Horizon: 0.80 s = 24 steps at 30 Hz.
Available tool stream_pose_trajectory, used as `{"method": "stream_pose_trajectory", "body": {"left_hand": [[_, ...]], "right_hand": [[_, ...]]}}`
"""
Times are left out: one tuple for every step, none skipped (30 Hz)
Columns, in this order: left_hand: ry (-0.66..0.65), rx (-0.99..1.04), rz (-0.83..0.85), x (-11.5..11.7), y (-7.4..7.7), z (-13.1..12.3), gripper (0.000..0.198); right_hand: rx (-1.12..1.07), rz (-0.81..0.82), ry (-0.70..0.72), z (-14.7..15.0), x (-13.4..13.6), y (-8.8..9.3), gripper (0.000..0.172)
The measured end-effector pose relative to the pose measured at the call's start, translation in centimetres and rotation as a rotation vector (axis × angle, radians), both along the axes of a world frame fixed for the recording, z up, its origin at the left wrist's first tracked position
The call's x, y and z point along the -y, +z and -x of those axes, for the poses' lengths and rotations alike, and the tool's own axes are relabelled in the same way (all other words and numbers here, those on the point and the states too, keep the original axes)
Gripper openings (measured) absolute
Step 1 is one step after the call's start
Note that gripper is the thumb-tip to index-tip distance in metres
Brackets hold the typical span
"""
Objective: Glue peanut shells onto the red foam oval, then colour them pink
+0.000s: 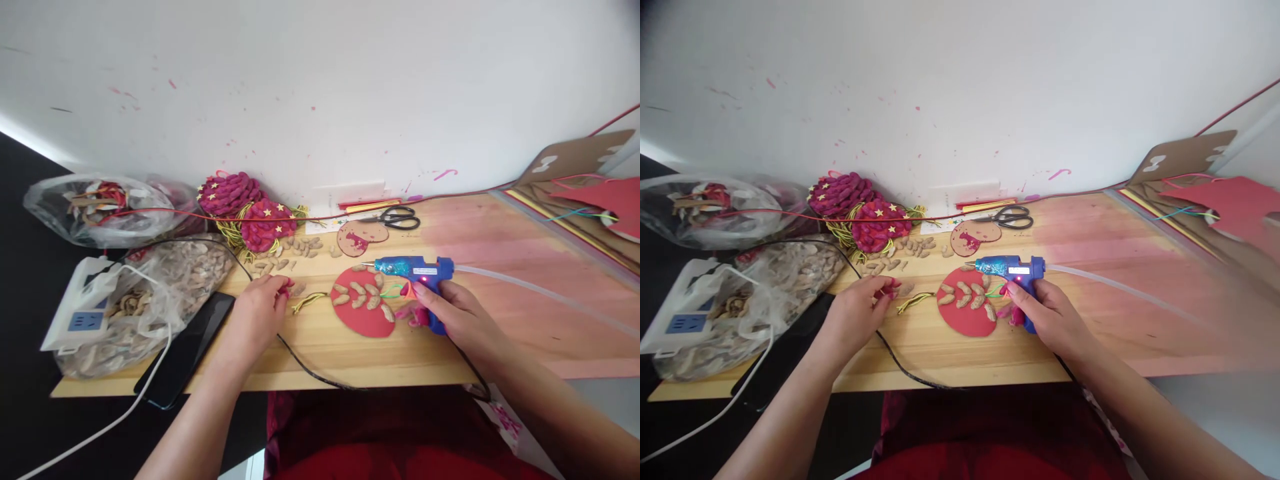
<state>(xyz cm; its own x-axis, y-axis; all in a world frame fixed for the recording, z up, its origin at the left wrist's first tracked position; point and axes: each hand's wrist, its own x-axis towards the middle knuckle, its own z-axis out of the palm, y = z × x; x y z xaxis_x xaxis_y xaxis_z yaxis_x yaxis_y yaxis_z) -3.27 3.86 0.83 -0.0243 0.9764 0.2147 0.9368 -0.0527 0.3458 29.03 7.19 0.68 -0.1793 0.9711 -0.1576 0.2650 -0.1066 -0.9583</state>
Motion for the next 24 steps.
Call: {"method": "stream_pose_trajectory", "body": {"left_hand": [[-0.001, -0.022, 0.025, -0.3, 0.0, -0.3, 0.019], [0.001, -0.048, 0.049, -0.6, 0.0, -0.5, 0.018], [0.008, -0.074, 0.073, -0.9, 0.0, -0.8, 0.016], [0.020, -0.096, 0.097, -1.2, 0.0, -1.1, 0.015], [0.032, -0.113, 0.122, -1.5, 0.1, -1.3, 0.014], [0.042, -0.128, 0.145, -1.7, 0.1, -1.5, 0.014], [0.053, -0.140, 0.165, -2.0, 0.2, -1.6, 0.014], [0.064, -0.151, 0.183, -2.2, 0.4, -1.7, 0.014], [0.073, -0.162, 0.197, -2.4, 0.5, -1.8, 0.014], [0.079, -0.172, 0.211, -2.6, 0.6, -1.8, 0.014], [0.080, -0.178, 0.224, -2.8, 0.8, -1.9, 0.014], [0.079, -0.179, 0.237, -3.0, 0.9, -1.9, 0.015], [0.078, -0.172, 0.251, -3.1, 1.0, -2.0, 0.015], [0.076, -0.158, 0.264, -3.3, 1.1, -2.0, 0.017], [0.072, -0.140, 0.272, -3.5, 1.2, -2.1, 0.018], [0.069, -0.124, 0.277, -3.7, 1.2, -2.2, 0.019], [0.062, -0.112, 0.277, -4.0, 1.3, -2.3, 0.020], [0.053, -0.107, 0.277, -4.2, 1.4, -2.4, 0.021], [0.039, -0.106, 0.278, -4.4, 1.6, -2.4, 0.021], [0.027, -0.105, 0.281, -4.6, 1.8, -2.4, 0.022], [0.025, -0.102, 0.284, -4.7, 2.0, -2.4, 0.022], [0.036, -0.098, 0.283, -4.9, 2.3, -2.3, 0.025], [0.056, -0.096, 0.277, -5.0, 2.7, -2.2, 0.028], [0.082, -0.103, 0.265, -5.1, 3.1, -2.1, 0.033]], "right_hand": [[-0.017, 0.012, 0.003, -0.1, 0.0, -0.2, 0.051], [-0.035, 0.022, 0.004, -0.1, 0.0, -0.5, 0.050], [-0.050, 0.027, 0.001, -0.2, 0.0, -0.7, 0.050], [-0.061, 0.030, -0.003, -0.3, -0.1, -1.0, 0.050], [-0.072, 0.029, -0.010, -0.3, -0.1, -1.1, 0.050], [-0.084, 0.026, -0.013, -0.3, -0.1, -1.2, 0.050], [-0.094, 0.024, -0.017, -0.2, -0.1, -1.1, 0.051], [-0.105, 0.023, -0.020, -0.1, -0.1, -1.1, 0.051], [-0.114, 0.020, -0.026, 0.0, -0.1, -0.9, 0.052], [-0.119, 0.015, -0.033, 0.1, -0.1, -0.8, 0.052], [-0.118, 0.009, -0.041, 0.2, 0.0, -0.7, 0.052], [-0.114, 0.003, -0.046, 0.2, 0.0, -0.6, 0.052], [-0.108, -0.003, -0.045, 0.2, 0.0, -0.5, 0.052], [-0.103, -0.011, -0.040, 0.2, 0.0, -0.5, 0.051], [-0.100, -0.015, -0.031, 0.2, 0.0, -0.5, 0.051], [-0.100, -0.018, -0.021, 0.1, 0.0, -0.6, 0.050], [-0.105, -0.020, -0.015, 0.1, 0.0, -0.6, 0.049], [-0.110, -0.020, -0.014, 0.0, -0.1, -0.7, 0.049], [-0.115, -0.019, -0.018, 0.0, -0.1, -0.7, 0.048], [-0.118, -0.016, -0.022, 0.0, -0.1, -0.7, 0.048], [-0.119, -0.012, -0.026, 0.0, -0.1, -0.7, 0.048], [-0.117, -0.010, -0.028, 0.0, 0.0, -0.8, 0.048], [-0.116, -0.008, -0.028, 0.0, 0.0, -0.8, 0.048], [-0.115, -0.008, -0.024, 0.0, 0.0, -0.8, 0.048]]}}
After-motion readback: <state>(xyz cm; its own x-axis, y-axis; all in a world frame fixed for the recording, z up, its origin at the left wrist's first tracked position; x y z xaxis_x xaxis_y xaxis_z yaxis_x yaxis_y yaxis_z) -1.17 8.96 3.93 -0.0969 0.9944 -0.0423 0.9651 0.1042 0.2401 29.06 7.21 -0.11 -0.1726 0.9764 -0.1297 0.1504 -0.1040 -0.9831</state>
